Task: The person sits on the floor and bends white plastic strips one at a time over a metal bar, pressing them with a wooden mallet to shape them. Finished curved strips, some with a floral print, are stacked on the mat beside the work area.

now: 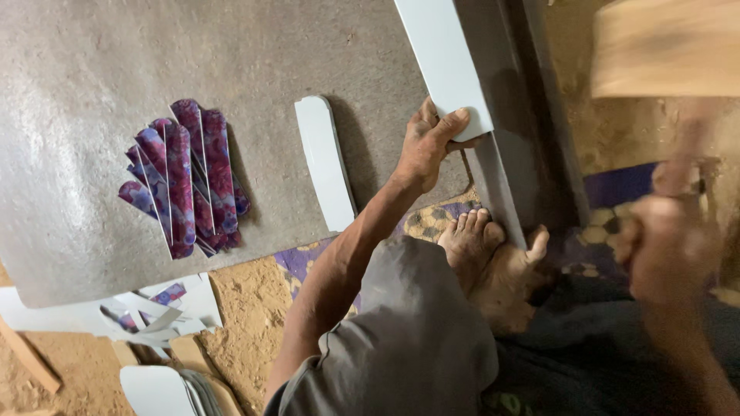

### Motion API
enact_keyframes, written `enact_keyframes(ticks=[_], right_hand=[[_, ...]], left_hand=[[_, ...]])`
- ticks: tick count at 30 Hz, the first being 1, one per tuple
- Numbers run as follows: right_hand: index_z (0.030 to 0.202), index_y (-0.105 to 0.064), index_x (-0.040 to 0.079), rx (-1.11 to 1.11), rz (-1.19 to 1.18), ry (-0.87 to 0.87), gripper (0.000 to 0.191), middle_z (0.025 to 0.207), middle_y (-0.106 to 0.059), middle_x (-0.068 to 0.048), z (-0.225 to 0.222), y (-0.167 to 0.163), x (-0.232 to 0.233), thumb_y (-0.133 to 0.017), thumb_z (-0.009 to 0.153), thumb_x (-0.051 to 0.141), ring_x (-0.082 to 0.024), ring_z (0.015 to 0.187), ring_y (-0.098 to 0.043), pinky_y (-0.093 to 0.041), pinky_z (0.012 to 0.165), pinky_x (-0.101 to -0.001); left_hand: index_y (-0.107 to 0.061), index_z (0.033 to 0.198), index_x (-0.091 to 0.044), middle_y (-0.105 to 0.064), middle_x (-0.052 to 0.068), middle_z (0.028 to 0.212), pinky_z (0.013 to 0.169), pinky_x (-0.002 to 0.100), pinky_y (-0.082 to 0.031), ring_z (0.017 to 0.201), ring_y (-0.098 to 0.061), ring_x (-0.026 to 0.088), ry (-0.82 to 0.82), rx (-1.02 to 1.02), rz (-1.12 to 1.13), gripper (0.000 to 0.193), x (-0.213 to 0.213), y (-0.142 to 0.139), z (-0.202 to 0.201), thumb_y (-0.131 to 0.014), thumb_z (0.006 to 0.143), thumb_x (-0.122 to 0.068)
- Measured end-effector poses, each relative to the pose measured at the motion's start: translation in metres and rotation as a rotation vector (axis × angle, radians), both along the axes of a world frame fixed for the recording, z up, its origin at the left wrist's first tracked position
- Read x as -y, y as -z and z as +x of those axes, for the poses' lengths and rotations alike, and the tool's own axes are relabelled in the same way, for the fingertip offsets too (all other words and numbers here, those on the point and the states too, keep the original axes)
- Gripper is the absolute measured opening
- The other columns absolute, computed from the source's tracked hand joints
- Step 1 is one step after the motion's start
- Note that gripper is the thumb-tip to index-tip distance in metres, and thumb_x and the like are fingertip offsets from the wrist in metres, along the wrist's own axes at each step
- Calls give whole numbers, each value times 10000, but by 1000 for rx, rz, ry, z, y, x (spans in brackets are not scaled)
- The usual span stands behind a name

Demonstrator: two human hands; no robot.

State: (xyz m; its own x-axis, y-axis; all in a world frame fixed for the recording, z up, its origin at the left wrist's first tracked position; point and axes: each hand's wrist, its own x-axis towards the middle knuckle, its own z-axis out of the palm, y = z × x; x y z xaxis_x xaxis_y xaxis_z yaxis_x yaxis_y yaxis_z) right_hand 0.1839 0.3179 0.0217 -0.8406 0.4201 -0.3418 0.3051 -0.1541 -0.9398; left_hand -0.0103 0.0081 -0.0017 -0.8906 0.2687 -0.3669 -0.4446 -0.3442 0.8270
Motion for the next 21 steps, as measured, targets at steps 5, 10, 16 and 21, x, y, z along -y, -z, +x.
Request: enact_keyframes(ticks=[5, 10, 16, 21], right_hand=[[1030, -576, 76, -649, -606, 24, 428, 763, -569, -50, 23, -13, -25, -387, 1143, 444, -171, 602, -532, -469, 560, -358], [1004, -572, 90, -3, 59, -150, 462, 757, -569, -37, -6, -2, 21, -363, 1140, 478, -164, 591, -533, -478, 556, -355], [947, -584, 76, 13, -521, 97, 543, 717, -569, -52, -24, -20, 37, -332, 1148, 513, -174, 580, -534, -469, 554, -368], [879, -540, 46, 87, 177, -240, 530, 668, -550, -68, 3, -13, 24, -441, 1155, 488, -169, 518, -521, -443, 452, -386]], left_hand=[[-373, 1422, 74, -619, 255, 1218, 893, 447, -667, 1082, -700, 299, 9, 8, -8, 714, 4, 6, 0, -697, 959, -363], [-358, 1423, 56, -597, 253, 1225, 896, 456, -678, 1096, -691, 303, 13, 54, -2, 728, 2, 12, 1, -702, 945, -372], [-374, 1436, 40, -595, 215, 1270, 915, 432, -656, 1122, -675, 269, 57, 32, -9, 735, 4, 14, -3, -692, 952, -413], [-443, 1382, 62, -656, 207, 1166, 880, 428, -656, 1014, -712, 284, 114, 3, 21, 685, 7, 10, -4, -689, 976, -431]])
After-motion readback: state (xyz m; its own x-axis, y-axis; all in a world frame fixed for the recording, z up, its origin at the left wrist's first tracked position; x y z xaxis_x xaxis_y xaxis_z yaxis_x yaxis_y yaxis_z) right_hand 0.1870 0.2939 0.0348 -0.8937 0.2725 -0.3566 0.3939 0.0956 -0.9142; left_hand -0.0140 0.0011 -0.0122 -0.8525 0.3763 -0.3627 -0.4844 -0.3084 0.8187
